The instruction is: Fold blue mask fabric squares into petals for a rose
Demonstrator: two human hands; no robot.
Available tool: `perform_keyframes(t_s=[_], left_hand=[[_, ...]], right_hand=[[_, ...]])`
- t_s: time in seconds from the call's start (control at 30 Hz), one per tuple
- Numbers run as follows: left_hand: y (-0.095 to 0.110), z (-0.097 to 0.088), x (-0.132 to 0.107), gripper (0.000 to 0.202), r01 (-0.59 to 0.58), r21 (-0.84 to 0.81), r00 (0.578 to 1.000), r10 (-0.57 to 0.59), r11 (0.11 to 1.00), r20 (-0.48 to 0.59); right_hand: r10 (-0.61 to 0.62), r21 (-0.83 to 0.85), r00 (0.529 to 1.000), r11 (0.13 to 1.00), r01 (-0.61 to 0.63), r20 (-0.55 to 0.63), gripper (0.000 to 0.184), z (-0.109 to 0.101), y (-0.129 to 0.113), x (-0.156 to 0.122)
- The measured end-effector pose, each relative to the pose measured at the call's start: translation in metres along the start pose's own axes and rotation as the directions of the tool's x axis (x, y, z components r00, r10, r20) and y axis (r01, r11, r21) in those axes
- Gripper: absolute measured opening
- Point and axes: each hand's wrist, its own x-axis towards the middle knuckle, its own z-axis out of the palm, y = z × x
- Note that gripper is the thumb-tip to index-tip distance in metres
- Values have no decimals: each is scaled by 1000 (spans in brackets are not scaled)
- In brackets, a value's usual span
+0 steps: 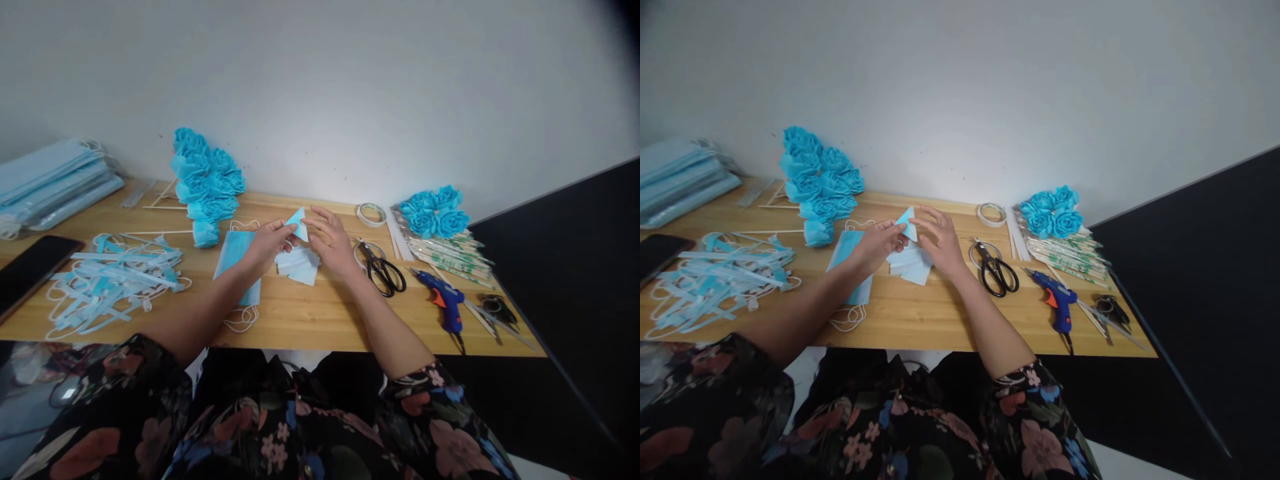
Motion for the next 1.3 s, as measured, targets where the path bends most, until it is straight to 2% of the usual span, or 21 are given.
perform_keyframes(t_s=[0.17,0.33,0.53,0.67,0.9,1.03,1.07,1.2,1.3], left_hand=[[0,0,0,18,-4,8,1000,4,1000,-1],[0,1,-3,20,-45,117,999,44,992,8],[-4,2,-2,21,-111,211,993,115,971,-8],[-5,3,-2,21,-133,242,991,135,961,10],[-6,3,-2,23,-134,246,991,135,960,12],[-6,4,-2,25,-143,255,989,144,956,13],[-5,4,-2,25,-144,261,989,145,955,14],[-4,4,-3,25,-150,300,988,154,942,11],[-4,3,-3,24,-167,335,985,173,927,11]], right_hand=[[-18,-14,1000,1000,18,23,19,2,6,0],[64,62,998,996,-63,-5,8,4,4,1],[234,265,972,936,-233,27,18,8,-4,1],[345,311,937,886,-344,53,24,9,-8,0],[372,394,928,851,-347,15,31,11,-8,2],[396,433,918,823,-368,27,52,10,-8,3],[399,427,916,822,-376,39,52,10,-8,3],[396,367,917,846,-387,53,32,7,-9,2],[402,337,915,857,-389,34,30,7,-10,1]])
